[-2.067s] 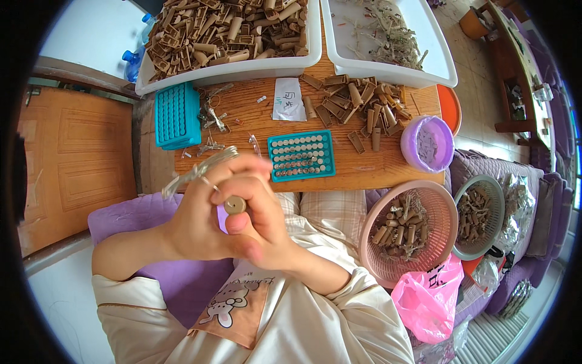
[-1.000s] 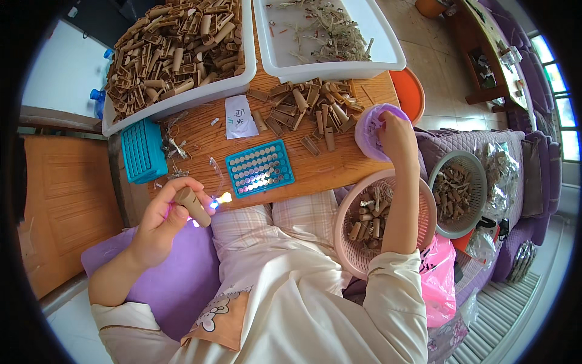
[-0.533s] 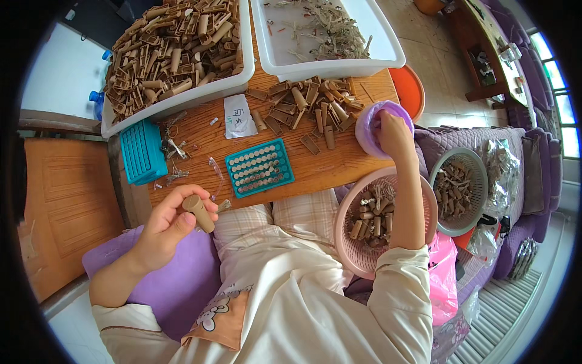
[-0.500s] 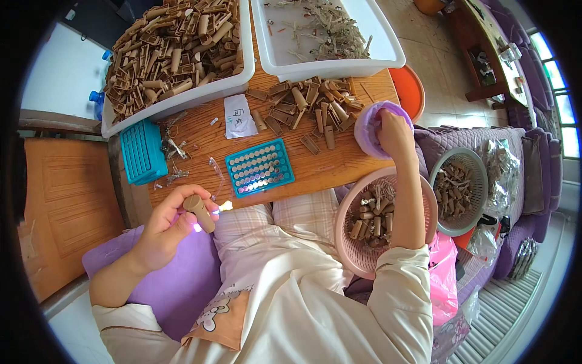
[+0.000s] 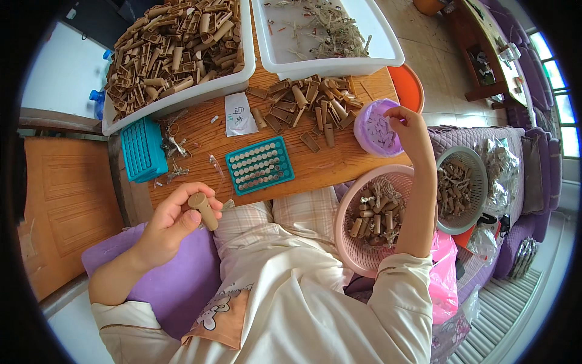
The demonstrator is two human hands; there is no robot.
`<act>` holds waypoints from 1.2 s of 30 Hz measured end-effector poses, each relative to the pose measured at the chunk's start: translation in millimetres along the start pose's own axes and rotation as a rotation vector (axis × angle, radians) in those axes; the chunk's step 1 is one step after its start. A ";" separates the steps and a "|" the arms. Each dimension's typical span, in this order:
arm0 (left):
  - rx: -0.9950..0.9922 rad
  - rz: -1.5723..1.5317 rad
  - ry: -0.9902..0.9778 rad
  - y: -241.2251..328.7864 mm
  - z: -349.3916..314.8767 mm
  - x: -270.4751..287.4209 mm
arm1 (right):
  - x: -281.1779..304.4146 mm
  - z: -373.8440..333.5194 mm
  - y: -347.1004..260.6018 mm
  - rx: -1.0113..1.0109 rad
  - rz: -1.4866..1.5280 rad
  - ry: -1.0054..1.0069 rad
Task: The person assembles electronic components into cardboard tubes by hand.
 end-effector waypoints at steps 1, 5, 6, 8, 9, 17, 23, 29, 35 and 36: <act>0.000 0.000 0.001 0.4 -0.3 -0.2 | 0.7 -0.5 -1.4 0.001 0.000 0.000; 0.009 -0.017 -0.020 -0.3 -0.8 -2.5 | 1.1 -4.6 4.0 -0.132 0.108 -0.041; 0.011 -0.033 -0.032 -0.7 -1.2 -3.4 | -2.6 -6.3 4.2 -0.161 0.199 -0.081; 0.017 -0.035 -0.029 -1.3 -1.6 -3.3 | -1.5 -8.4 3.1 -0.213 0.230 -0.069; 0.022 -0.038 -0.028 -1.6 -1.8 -3.3 | -0.4 -10.0 4.8 -0.265 0.259 -0.056; -0.026 -0.011 -0.008 4.7 -2.2 -4.7 | 10.8 -16.4 -22.3 0.041 0.174 0.097; -0.101 -0.020 0.005 3.9 -3.8 -1.4 | -23.9 -92.0 -145.8 0.464 0.234 0.051; -0.069 -0.056 -0.038 9.7 -4.0 -2.8 | -66.2 -165.6 -232.6 0.716 0.663 -0.115; 0.023 -0.137 0.017 9.3 -6.7 -0.7 | -71.5 -173.7 -243.8 0.777 0.585 -0.131; 0.044 -0.125 0.017 6.8 -6.6 -0.6 | -69.6 -176.2 -246.4 0.827 0.583 -0.114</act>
Point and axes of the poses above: each hand's wrist, its own z-axis towards the middle knuckle, its own x-axis out of the back of the hand, y = z × x, the point moved 9 cm from there along z, towards the middle knuckle, and after that the axes turned 15 degrees about y, right-handed, at the moved point
